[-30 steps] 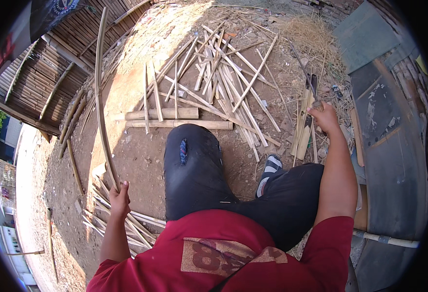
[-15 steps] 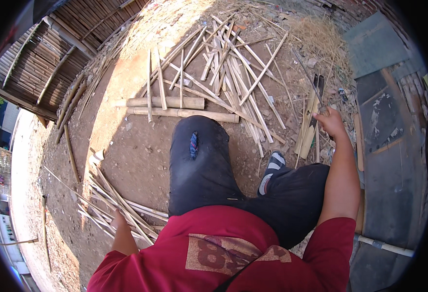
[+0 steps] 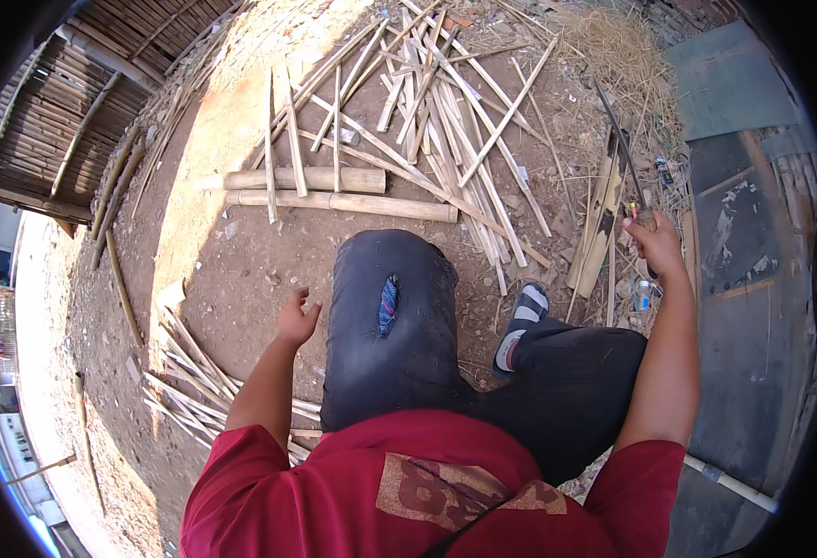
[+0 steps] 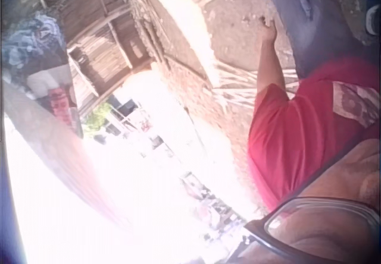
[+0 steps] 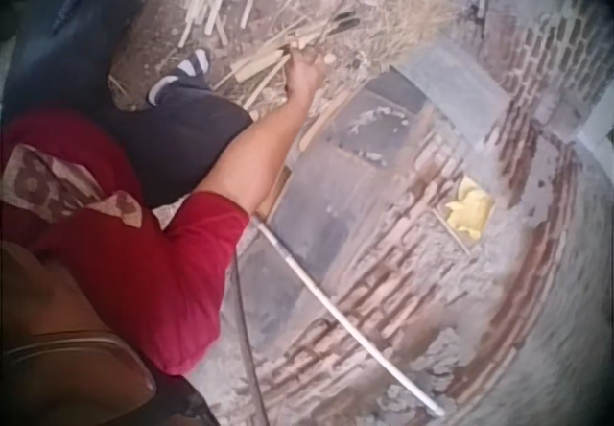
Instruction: The person splits a bamboo pole into thin strips by positioning a machete on the wood and striking the back of the blade with a hammer.
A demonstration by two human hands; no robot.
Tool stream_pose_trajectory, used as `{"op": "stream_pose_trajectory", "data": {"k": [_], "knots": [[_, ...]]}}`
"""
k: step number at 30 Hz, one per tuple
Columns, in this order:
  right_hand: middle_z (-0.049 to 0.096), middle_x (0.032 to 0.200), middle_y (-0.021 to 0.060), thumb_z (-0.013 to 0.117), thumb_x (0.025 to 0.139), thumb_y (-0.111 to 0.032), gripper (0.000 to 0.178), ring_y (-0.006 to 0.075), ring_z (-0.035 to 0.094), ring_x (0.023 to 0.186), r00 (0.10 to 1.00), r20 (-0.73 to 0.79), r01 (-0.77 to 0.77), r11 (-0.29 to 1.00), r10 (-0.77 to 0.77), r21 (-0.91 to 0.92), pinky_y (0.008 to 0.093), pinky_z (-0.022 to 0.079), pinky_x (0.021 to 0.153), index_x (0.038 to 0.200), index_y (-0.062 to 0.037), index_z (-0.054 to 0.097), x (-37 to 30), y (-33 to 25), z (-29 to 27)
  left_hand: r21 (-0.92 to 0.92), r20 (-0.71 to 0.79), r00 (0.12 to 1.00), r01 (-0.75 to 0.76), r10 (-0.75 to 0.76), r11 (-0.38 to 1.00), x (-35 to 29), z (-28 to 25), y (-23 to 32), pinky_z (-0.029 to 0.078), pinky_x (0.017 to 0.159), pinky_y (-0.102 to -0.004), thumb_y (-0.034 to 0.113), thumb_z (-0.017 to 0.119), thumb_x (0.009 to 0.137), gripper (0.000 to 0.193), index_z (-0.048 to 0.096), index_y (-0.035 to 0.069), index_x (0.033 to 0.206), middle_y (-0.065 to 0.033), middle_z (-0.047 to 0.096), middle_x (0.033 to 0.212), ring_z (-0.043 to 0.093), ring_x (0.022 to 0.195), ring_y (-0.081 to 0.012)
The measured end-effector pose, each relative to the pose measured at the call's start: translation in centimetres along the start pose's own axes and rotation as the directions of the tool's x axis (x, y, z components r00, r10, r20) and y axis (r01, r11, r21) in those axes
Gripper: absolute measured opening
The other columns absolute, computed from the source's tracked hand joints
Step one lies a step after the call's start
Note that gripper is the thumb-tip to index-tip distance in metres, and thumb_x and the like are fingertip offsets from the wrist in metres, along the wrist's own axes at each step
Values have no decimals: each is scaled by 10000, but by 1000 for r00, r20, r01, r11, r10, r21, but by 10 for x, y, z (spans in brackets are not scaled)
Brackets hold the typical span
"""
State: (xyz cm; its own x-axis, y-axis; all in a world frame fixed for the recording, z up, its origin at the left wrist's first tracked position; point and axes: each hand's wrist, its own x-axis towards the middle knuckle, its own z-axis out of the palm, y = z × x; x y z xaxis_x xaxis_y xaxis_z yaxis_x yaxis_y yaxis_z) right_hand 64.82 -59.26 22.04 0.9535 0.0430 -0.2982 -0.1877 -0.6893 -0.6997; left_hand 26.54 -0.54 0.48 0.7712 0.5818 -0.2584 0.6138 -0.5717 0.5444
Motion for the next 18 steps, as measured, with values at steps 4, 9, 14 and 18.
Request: {"op": "stream_pose_trajectory", "data": {"k": [4,9,14,18], "knots": [[593,751,-13,811,879,-273,422,87,509,594,996,-83,12,1000,-12,-1,263,422,545,1170,-16,645,-9,-17,1,70,305,940,-183,154,981,84,13,99,509,1049,-442,330,719,909,554,595,38,1363,-205,650,1365,633,1252,-362],[567,715,-21,804,891,-266,338,75,489,569,986,-158,-36,991,56,130,262,397,525,1070,-34,636,-5,-14,2,270,439,839,-465,322,843,179,77,147,459,1112,-453,353,712,909,620,537,67,1430,-201,554,1464,548,1338,-381],[538,701,-33,774,920,-232,252,64,468,553,991,-119,-50,995,61,88,259,374,508,1010,-59,615,-3,-15,4,512,516,808,-557,284,654,229,108,182,408,1156,-480,317,728,906,693,450,92,1500,-139,420,1583,407,1472,-311],[536,707,-43,767,928,-231,233,56,463,551,990,-123,-65,995,73,69,246,365,506,1009,-75,615,-6,-21,9,596,542,828,-502,147,627,245,110,200,421,1147,-461,311,735,899,675,470,92,1480,-119,450,1566,404,1477,-291]]}}
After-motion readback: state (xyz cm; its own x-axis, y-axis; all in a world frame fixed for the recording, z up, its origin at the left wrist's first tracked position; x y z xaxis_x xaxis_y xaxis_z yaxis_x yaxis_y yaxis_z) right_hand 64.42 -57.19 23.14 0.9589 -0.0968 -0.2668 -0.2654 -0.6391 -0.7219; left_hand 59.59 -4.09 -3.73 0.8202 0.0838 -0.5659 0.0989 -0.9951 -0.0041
